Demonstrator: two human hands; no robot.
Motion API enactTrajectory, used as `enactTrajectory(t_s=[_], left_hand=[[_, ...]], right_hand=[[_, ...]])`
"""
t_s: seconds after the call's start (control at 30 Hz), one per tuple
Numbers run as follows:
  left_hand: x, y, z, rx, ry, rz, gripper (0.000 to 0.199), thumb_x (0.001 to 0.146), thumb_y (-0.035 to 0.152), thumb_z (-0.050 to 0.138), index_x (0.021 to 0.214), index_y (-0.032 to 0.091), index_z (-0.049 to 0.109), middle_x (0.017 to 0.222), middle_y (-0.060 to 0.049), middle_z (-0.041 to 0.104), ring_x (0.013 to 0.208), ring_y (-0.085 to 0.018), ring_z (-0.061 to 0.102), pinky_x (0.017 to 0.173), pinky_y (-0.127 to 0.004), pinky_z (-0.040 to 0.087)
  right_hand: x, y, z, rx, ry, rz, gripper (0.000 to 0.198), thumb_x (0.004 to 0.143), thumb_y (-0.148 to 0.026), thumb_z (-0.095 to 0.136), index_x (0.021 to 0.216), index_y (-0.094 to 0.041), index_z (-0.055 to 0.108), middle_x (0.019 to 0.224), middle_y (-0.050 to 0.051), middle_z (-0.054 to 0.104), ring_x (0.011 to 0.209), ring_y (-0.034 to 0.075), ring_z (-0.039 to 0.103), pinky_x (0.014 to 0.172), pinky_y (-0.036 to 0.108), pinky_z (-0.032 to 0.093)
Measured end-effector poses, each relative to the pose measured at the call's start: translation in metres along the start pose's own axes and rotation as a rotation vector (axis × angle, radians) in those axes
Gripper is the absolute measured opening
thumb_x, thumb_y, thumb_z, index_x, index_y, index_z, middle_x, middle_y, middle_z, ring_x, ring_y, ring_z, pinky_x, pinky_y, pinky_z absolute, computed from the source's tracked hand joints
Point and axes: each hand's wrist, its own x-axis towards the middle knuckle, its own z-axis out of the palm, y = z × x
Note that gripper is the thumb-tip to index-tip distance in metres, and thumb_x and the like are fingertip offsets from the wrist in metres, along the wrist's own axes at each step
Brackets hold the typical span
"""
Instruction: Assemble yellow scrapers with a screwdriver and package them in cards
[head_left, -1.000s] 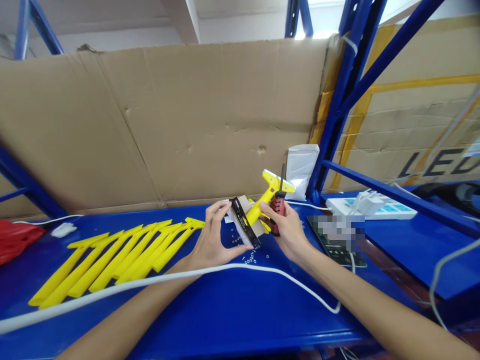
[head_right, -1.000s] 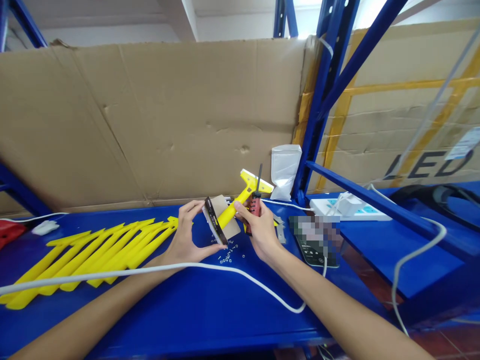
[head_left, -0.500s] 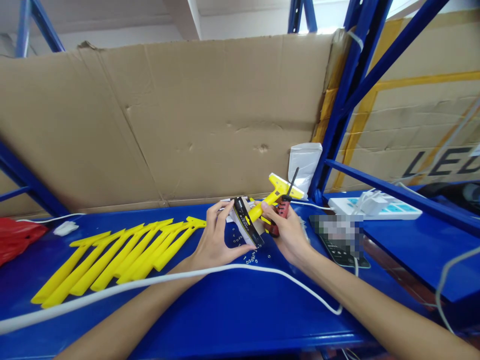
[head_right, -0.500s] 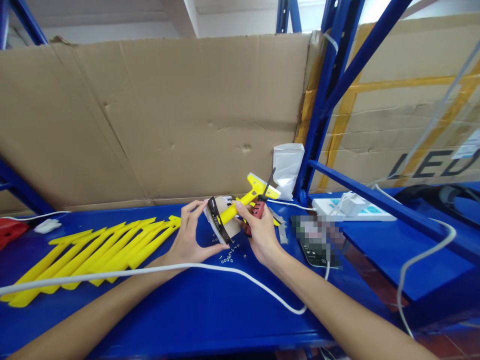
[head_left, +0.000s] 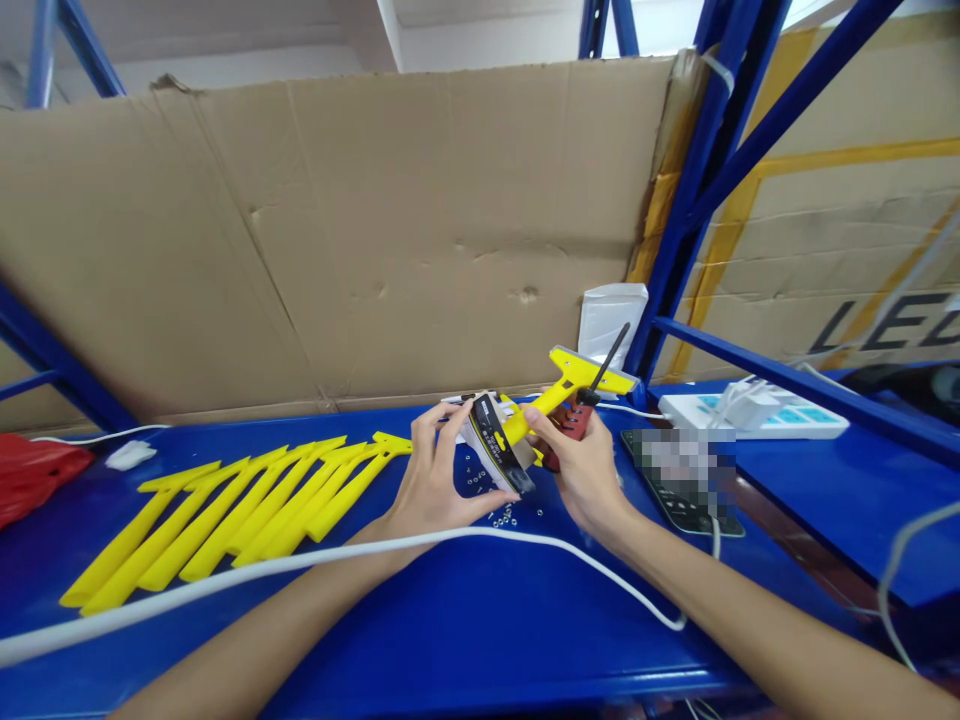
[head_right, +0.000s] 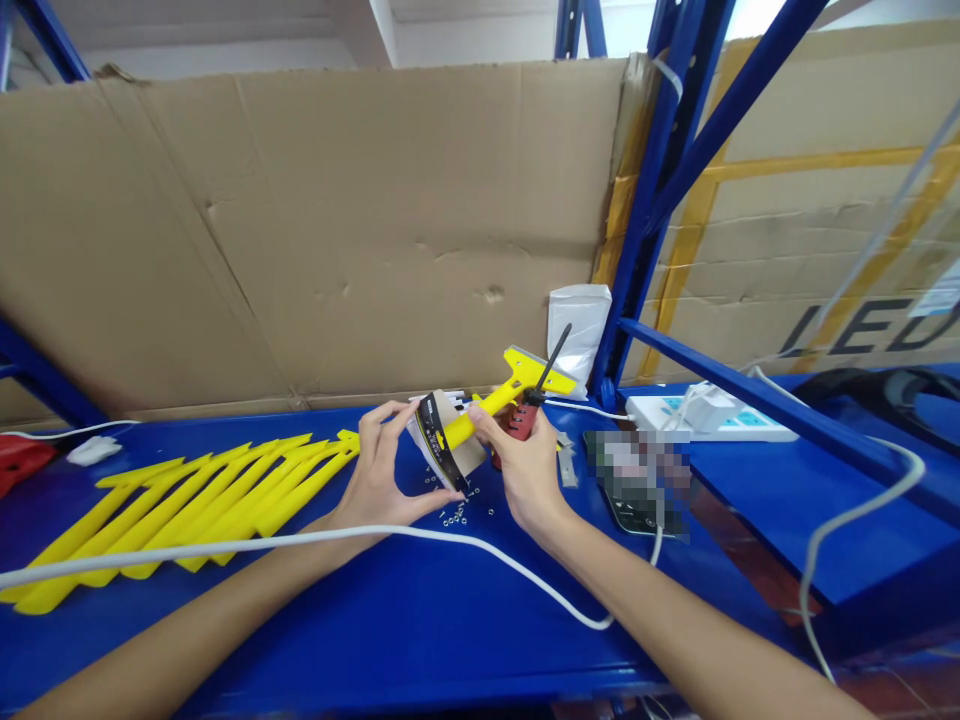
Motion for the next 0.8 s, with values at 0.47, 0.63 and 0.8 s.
enactTrajectory(t_s=[0.47, 0.63, 0.8], left_hand=[[0.001, 0.004, 0.0, 0.011, -0.077, -0.04, 0.126, 0.074, 0.059, 0.1, 0.173, 0.028, 0.029, 0.157, -0.022, 0.047, 0.144, -0.045, 0.05, 0.122, -0.067, 0.044], [0.0, 0.0, 0.001, -0.072, -0.072, -0.013, 0.141, 0.068, 0.069, 0.099, 0.179, 0.031, 0.02, 0.167, -0.023, 0.04, 0.155, -0.047, 0.043, 0.125, -0.068, 0.04], [0.004, -0.004, 0.001, -0.412, 0.036, -0.334, 0.135, 0.066, 0.071, 0.099, 0.174, 0.023, 0.032, 0.166, -0.024, 0.048, 0.149, -0.041, 0.055, 0.12, -0.058, 0.048]], right_hand=[[0.004, 0.012, -0.005, -0.126, -0.157, -0.014, 0.047, 0.078, -0.06, 0.095, 0.098, -0.022, 0.076, 0.096, 0.006, 0.081, 0.081, 0.021, 0.071, 0.072, 0.034, 0.059], [0.001, 0.01, -0.003, -0.151, -0.214, 0.002, 0.047, 0.078, -0.057, 0.096, 0.104, -0.022, 0.078, 0.105, 0.006, 0.083, 0.094, 0.024, 0.077, 0.088, 0.038, 0.063], [0.006, 0.008, -0.006, -0.135, -0.154, -0.044, 0.047, 0.08, -0.058, 0.094, 0.107, -0.023, 0.078, 0.11, 0.009, 0.085, 0.094, 0.028, 0.081, 0.089, 0.043, 0.065]])
